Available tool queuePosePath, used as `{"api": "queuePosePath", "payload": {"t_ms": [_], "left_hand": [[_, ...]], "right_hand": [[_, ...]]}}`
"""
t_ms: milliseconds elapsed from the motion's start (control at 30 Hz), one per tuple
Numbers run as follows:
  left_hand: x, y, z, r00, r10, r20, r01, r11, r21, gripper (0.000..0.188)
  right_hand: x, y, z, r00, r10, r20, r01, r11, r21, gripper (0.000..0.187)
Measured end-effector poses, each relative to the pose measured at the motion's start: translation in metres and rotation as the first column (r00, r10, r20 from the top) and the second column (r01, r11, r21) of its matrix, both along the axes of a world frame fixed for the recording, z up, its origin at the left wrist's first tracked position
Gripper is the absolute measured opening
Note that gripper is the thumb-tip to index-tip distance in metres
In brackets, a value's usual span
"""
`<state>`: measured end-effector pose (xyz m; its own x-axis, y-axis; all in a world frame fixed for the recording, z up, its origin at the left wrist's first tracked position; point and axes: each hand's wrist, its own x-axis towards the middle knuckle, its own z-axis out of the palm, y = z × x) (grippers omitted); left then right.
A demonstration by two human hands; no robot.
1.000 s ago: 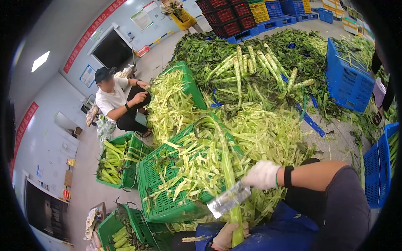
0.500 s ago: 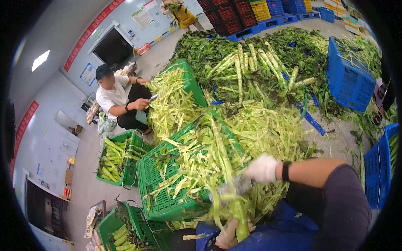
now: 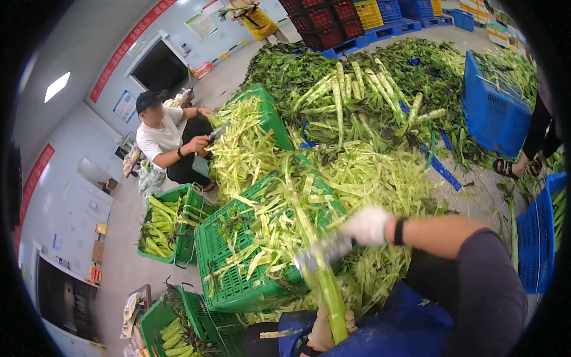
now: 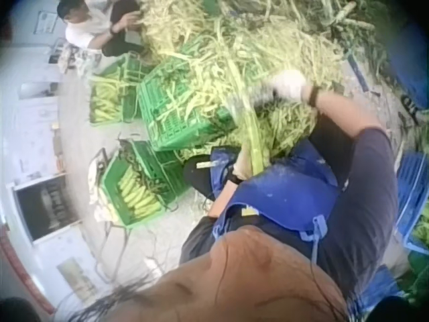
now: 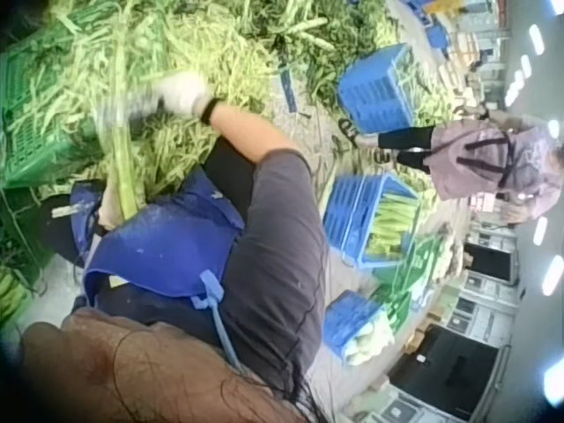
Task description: The person peels celtuce stalks with a hand tool, rotating each one to reach all sides before placing it into a green crate.
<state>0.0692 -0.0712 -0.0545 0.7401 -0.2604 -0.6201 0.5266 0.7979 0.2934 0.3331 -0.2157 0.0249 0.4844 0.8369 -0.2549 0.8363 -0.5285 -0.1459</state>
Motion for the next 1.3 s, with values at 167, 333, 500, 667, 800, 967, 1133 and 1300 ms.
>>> {"api": "queuePosePath", "payload": {"t_ms": [167, 333, 500, 667, 800, 967, 1133, 1300], "left_hand": [[0.002, 0.005, -0.002, 0.997, 0.023, 0.076, -0.01, 0.986, -0.163, 0.051], [-0.008, -0.001, -0.026, 0.999, 0.03, 0.024, -0.03, 0.999, 0.021, 0.045], [-0.021, -0.005, -0.043, 0.994, 0.037, -0.106, -0.018, 0.985, 0.174, 0.036], [-0.007, -0.001, -0.016, 1.0, 0.02, -0.007, -0.018, 0.97, 0.241, 0.034], [-0.01, 0.01, -0.039, 0.997, 0.06, -0.055, -0.057, 0.997, 0.053, 0.039], [-0.019, 0.01, -0.05, 0.999, 0.034, -0.031, -0.029, 0.991, 0.128, 0.045], [-0.018, 0.002, -0.035, 0.995, 0.052, -0.083, -0.043, 0.993, 0.111, 0.048], [-0.02, 0.0, -0.02, 0.992, 0.022, -0.122, -0.003, 0.987, 0.159, 0.047]], "right_hand": [[0.09, 0.033, -0.009, 0.888, -0.455, 0.064, 0.451, 0.89, 0.064, 0.021], [0.005, 0.019, 0.01, 0.997, -0.067, -0.045, 0.068, 0.997, 0.027, 0.024], [-0.018, 0.03, 0.02, 0.998, -0.037, -0.057, 0.029, 0.99, -0.141, 0.026], [0.099, 0.069, -0.008, 0.951, -0.268, 0.154, 0.298, 0.927, -0.226, 0.025], [0.088, 0.075, -0.019, 0.933, -0.338, 0.126, 0.352, 0.929, -0.113, 0.023], [0.04, 0.055, 0.012, 0.964, -0.258, 0.057, 0.263, 0.958, -0.11, 0.029], [0.04, 0.054, 0.003, 0.964, -0.227, 0.135, 0.236, 0.97, -0.053, 0.018], [0.114, 0.079, -0.022, 0.85, -0.5, 0.167, 0.499, 0.865, 0.055, 0.016]]}}
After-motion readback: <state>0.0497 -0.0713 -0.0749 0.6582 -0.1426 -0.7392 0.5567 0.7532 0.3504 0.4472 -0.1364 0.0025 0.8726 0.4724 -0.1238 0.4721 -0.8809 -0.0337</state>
